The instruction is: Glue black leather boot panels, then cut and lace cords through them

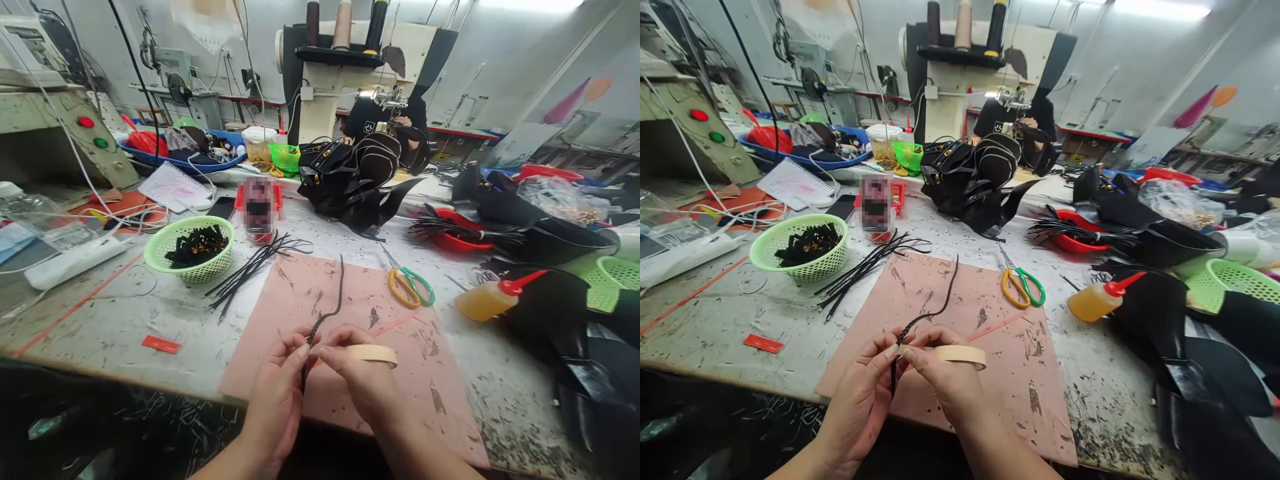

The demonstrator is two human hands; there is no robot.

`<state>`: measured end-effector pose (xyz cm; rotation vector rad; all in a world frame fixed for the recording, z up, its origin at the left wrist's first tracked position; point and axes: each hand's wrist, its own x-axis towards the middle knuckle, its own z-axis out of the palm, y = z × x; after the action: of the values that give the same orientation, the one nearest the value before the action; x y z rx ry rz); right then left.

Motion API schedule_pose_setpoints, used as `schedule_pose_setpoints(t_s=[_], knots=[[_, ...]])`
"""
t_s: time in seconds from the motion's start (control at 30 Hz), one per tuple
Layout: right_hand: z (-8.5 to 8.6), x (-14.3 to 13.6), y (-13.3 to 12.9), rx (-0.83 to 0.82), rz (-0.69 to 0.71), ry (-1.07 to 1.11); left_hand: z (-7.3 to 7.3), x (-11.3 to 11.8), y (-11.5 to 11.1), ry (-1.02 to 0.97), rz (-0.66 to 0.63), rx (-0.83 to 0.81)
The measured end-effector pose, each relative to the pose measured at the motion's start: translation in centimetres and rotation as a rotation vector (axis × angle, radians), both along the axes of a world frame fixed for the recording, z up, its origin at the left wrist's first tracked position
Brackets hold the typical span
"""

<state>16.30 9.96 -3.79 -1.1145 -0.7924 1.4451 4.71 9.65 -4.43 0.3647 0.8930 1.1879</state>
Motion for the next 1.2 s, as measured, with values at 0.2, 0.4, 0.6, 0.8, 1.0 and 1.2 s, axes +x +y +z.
schedule_pose_setpoints(t_s=[0.2, 0.4, 0.6, 0.8, 1.0, 1.2], knots=[[-0.1, -1.0, 0.2, -0.055, -0.040, 0.070, 0.2, 0.0, -0.2, 0.015, -0.022, 0.023], [0.0, -0.9, 0.1, -0.049, -0.018, 0.064, 0.0, 0.1, 0.0, 0.060, -0.030, 0.056], [0.0, -0.7, 0.2, -0.015, -0.015, 0.002, -0.8, -1.0, 0.0, 0.283, -0.069, 0.290], [-0.5, -0.2, 0.3, 0.053, 0.048, -0.137, -0.5, -2.0, 0.4, 0.546, -0.145, 0.583], [0.3, 0.3, 0.2, 0.240, 0.044, -0.317, 0.5, -1.6, 0.7, 0.327, -0.223, 0.219], [1.0, 0.8, 0.6, 0.305, 0.186, -0.308, 1.5, -1.8, 0.6, 0.049, -0.306, 0.017]])
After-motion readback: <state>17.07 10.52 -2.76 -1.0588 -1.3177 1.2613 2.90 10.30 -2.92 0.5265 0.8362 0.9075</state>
